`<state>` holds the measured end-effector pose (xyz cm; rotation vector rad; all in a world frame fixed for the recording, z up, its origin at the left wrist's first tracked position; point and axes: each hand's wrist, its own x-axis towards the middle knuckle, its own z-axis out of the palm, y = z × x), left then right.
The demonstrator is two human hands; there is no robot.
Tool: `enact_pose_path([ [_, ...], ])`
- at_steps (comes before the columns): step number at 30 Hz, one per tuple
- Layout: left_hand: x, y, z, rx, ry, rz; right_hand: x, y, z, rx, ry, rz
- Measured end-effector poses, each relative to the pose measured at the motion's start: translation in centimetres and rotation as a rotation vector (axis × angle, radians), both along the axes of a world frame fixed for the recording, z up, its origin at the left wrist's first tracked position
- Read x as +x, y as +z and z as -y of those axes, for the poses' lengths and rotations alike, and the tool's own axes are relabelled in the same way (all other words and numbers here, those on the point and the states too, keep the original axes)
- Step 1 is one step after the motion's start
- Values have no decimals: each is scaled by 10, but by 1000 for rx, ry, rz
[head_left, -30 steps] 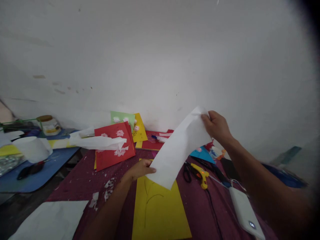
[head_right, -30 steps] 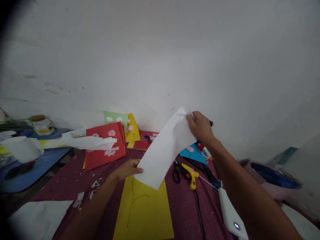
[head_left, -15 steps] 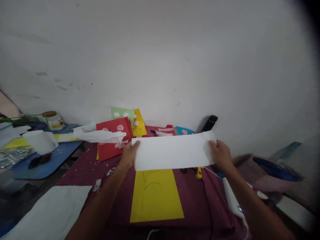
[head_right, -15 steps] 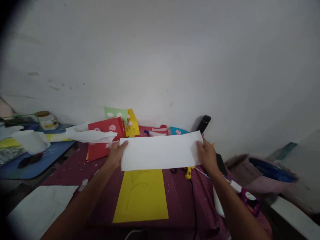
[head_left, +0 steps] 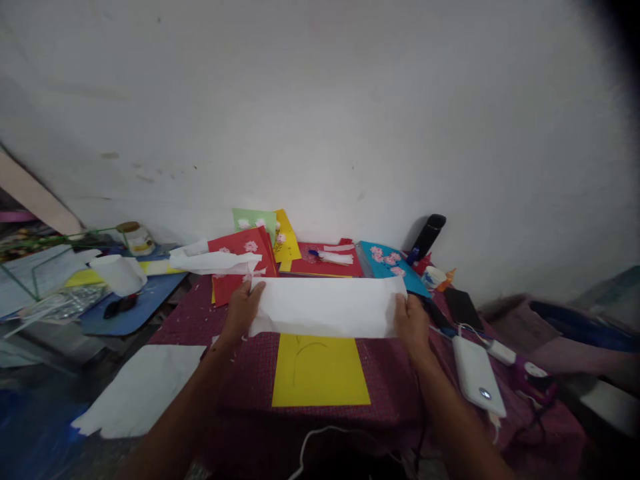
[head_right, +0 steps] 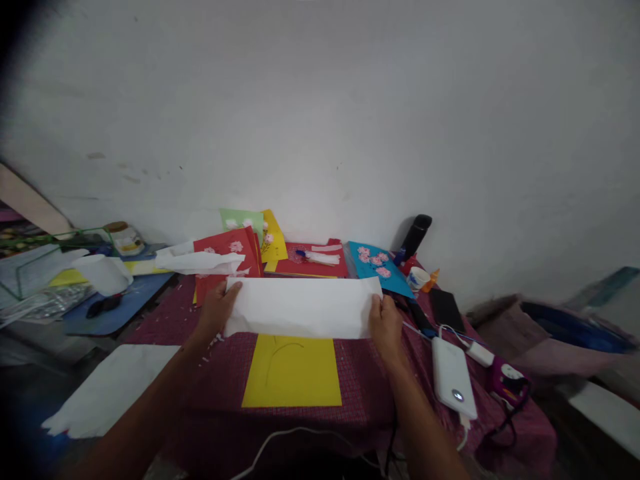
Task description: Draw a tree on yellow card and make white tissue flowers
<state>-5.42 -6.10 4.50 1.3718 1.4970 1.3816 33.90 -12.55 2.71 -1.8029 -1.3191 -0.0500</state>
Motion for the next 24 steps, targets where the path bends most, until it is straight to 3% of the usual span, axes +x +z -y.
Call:
enact_pose_path([
  [3,-1,0,1,89,11,-140,-6,-2,8,-7,68,4],
  [9,-4,6,-4,162,9,-246,4,-2,5,24,-23,0],
  [14,-4,-7,-5,-65,-9,115,6,-6,7,-14,9,-58],
  [18,-3,-21,-2,-317,-195,366,8,-7,18,-50,29,-107],
  [21,-1,-27,-1,-346,-241,287,13,-2,26,-57,6,-123],
  [24,-1,-30,-2,-261,-236,85,18,4,34,-37,-29,-120],
])
